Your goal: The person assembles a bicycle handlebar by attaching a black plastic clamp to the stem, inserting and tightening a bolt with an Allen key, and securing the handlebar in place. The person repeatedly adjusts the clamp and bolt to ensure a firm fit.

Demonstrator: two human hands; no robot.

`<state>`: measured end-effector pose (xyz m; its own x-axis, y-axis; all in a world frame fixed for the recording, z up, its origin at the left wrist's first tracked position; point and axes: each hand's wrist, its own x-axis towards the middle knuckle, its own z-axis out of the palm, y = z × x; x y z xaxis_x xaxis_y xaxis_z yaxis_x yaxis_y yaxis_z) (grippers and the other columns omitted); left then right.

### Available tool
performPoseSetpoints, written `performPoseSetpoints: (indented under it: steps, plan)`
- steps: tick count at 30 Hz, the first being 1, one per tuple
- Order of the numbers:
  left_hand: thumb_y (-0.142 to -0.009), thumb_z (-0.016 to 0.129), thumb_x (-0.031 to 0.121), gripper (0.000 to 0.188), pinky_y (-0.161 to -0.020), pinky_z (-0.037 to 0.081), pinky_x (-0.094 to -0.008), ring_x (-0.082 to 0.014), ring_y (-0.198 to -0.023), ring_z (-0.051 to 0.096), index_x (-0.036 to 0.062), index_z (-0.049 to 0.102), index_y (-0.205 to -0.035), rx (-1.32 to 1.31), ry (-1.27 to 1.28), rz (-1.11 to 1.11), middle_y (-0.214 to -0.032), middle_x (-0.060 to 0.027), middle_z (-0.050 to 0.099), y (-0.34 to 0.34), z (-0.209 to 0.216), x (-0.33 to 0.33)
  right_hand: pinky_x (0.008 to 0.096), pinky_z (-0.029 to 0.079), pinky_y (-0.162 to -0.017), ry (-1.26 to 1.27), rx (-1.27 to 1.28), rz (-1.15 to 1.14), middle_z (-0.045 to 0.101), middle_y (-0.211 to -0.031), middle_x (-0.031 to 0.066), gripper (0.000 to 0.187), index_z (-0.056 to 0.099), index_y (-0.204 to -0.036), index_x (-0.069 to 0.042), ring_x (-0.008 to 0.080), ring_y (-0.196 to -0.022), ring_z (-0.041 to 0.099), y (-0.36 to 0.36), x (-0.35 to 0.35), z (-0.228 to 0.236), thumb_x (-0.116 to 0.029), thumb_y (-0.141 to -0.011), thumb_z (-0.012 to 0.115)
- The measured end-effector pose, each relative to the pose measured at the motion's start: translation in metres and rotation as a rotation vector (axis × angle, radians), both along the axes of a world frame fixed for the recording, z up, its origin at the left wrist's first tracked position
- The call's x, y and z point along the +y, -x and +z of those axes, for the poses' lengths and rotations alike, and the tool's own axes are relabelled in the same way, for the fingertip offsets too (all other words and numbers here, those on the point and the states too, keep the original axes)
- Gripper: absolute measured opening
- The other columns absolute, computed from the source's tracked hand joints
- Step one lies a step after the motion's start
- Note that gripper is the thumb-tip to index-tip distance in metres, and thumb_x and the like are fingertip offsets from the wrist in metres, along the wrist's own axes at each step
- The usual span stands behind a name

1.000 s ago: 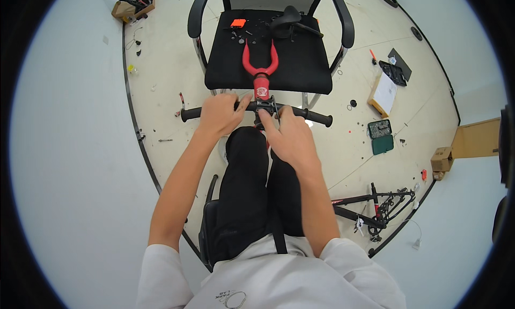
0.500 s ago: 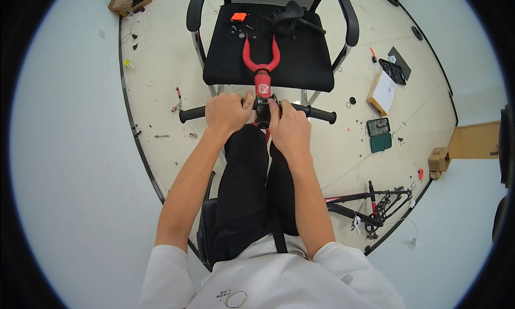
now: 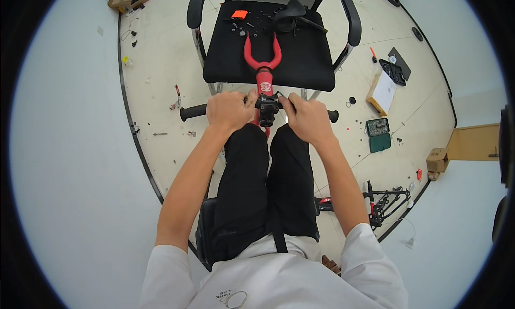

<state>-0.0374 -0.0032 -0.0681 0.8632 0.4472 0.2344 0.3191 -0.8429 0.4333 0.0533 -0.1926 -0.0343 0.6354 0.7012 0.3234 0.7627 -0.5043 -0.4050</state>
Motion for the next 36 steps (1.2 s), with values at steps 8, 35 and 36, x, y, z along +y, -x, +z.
performPoseSetpoints:
  steps: [8,35,36]
  plan:
    - [-0.095,0.056,0.044,0.050,-0.050,0.045,-0.0465,-0.0389,-0.050,0.059,0.0073,0.073,-0.066,-0.009,-0.027,-0.001,-0.053,-0.0181,0.057,-0.003,-0.004,-0.001,0.0429,0.040,-0.052,-0.199,0.151,-0.127,0.054,-0.058,0.0173,0.037,0.062,-0.075,-0.001,0.0350,-0.051,0.054,-0.041,0.002,0.002,-0.030,-0.098,0.060]
    - [-0.086,0.070,0.036,0.035,-0.068,0.054,-0.0413,-0.0281,-0.083,0.070,0.0104,0.064,-0.109,-0.102,-0.053,-0.053,-0.096,-0.0103,0.071,-0.005,-0.037,-0.013,0.0427,0.050,-0.062,-0.075,0.335,0.402,0.067,-0.072,0.0197,0.030,0.066,-0.076,0.003,0.0386,-0.066,0.063,0.007,0.123,0.024,-0.023,-0.090,0.064]
    - [-0.088,0.071,0.037,0.044,-0.074,0.055,-0.0426,-0.0281,-0.091,0.070,0.0106,0.060,-0.121,-0.140,-0.141,-0.079,-0.105,-0.0124,0.070,-0.002,-0.057,-0.013,0.0423,0.049,-0.061,-0.086,0.243,0.394,0.066,-0.070,0.0179,0.028,0.064,-0.075,0.002,0.0373,-0.065,0.063,0.015,0.115,0.026,-0.022,-0.089,0.064]
